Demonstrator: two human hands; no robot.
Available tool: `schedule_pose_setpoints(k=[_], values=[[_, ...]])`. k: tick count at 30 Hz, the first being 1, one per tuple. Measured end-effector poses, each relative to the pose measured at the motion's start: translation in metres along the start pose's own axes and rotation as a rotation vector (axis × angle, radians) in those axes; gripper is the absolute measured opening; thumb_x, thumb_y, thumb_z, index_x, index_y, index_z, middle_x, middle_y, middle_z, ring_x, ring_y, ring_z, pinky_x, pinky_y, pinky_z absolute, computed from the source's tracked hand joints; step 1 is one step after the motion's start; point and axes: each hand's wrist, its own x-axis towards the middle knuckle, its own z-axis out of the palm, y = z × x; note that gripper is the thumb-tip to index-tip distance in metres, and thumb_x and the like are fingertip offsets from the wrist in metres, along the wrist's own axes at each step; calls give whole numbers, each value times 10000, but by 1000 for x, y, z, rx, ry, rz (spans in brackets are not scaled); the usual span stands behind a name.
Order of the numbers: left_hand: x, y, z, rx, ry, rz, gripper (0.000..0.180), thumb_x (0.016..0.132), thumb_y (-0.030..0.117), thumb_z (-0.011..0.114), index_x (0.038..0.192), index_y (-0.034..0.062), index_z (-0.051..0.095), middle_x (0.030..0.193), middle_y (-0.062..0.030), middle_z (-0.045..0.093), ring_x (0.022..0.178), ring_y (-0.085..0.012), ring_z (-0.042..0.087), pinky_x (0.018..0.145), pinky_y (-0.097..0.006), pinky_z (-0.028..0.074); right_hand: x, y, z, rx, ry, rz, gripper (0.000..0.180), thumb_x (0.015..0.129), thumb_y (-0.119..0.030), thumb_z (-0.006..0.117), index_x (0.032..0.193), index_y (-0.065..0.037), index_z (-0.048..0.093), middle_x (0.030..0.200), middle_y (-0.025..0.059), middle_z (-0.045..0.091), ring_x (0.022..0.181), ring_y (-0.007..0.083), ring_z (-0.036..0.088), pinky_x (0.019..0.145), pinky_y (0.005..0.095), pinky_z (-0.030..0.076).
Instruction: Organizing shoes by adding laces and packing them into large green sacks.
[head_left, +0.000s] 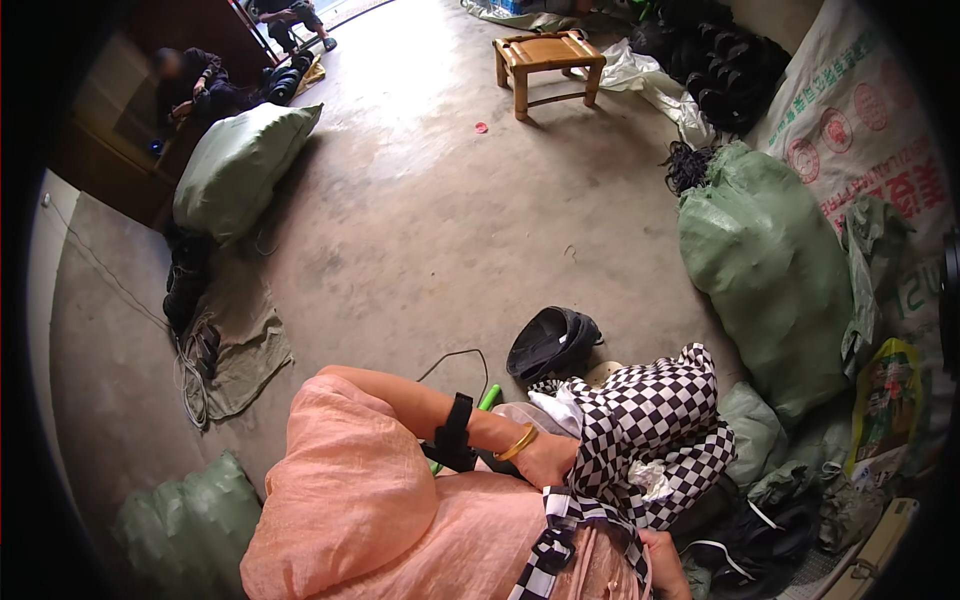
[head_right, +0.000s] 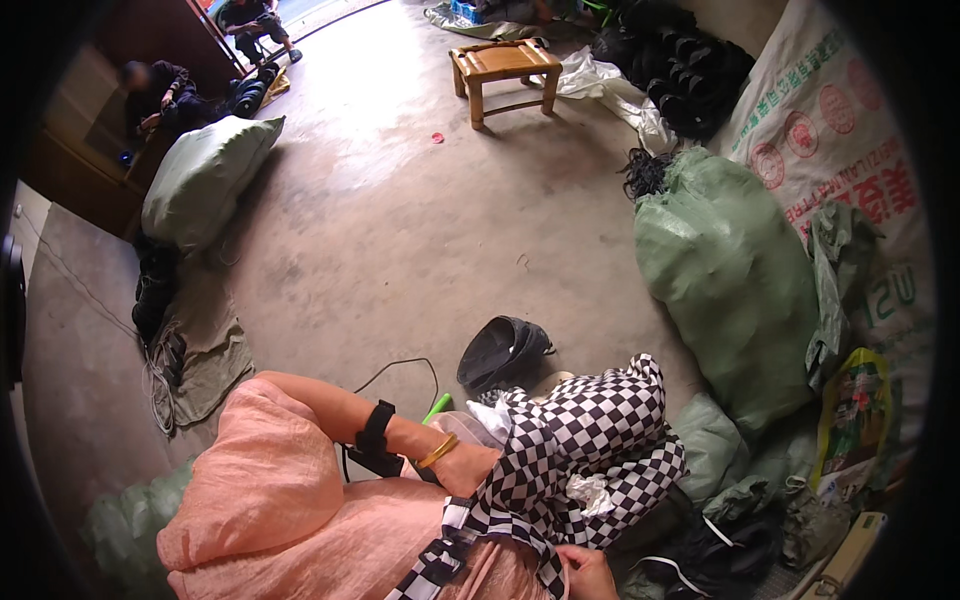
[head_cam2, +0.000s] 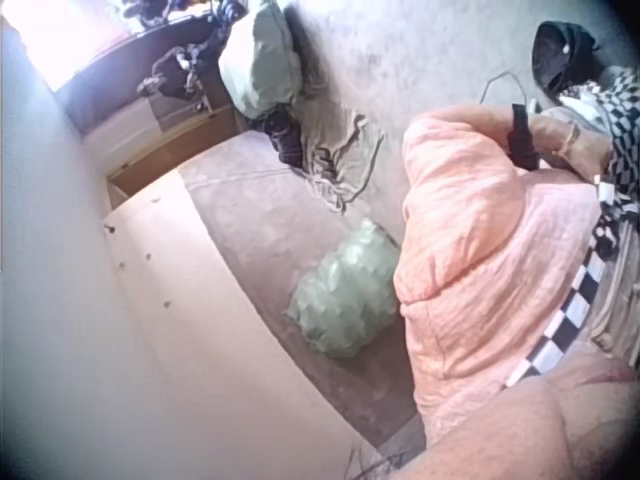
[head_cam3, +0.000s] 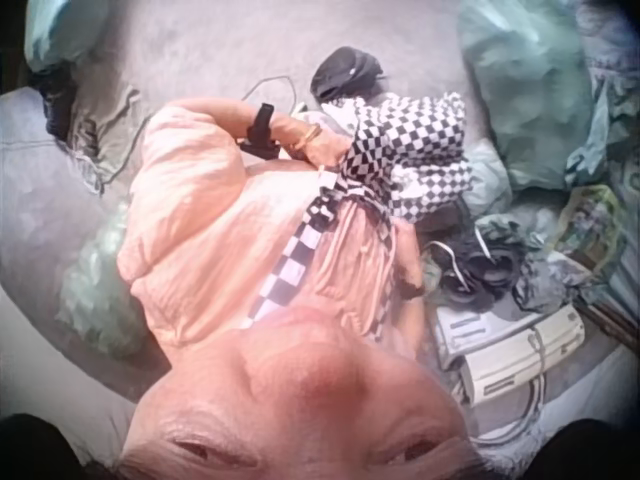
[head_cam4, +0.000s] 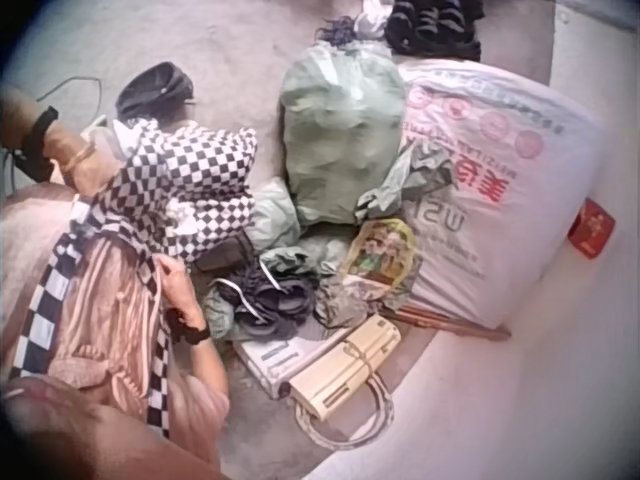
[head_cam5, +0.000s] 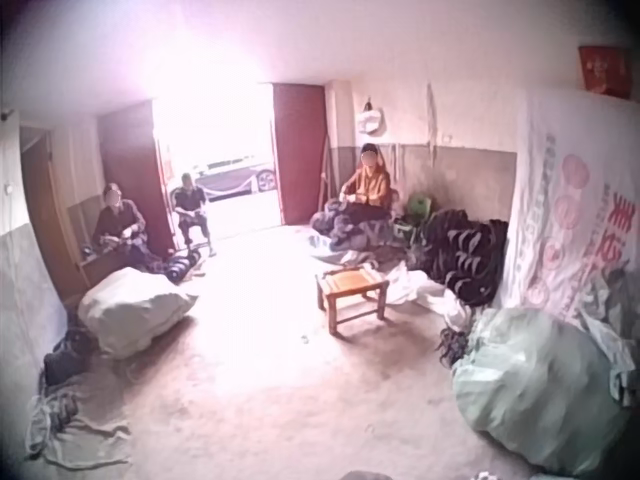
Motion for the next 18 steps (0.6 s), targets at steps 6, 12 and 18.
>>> schedule_pose_setpoints(k=[6,12,18], values=[[-1,-11,-8,-196,-69,-126,681,778,69,744,1378,-42,441,1424,-155,499,1275,-206,470,1070,-349,406,30,-90,20,-80,251,-538,296,881,12,575,1172,8,628,1026,66,672,895,125,634,818,250,499],[-17,-17,-3,68,57,-297,386,700,-25,679,1079,-53,608,936,-83,686,864,-157,617,738,-334,522,73,-139,56,-502,-165,-788,539,804,-90,681,1322,-55,537,1261,107,594,1151,274,543,1051,364,370],[-48,-6,2,-194,272,-272,225,772,86,649,948,-53,641,868,-36,652,797,-111,579,636,-296,457,75,-103,37,-231,-337,-413,205,863,-42,641,1062,-30,686,977,51,634,838,152,626,737,274,492]])
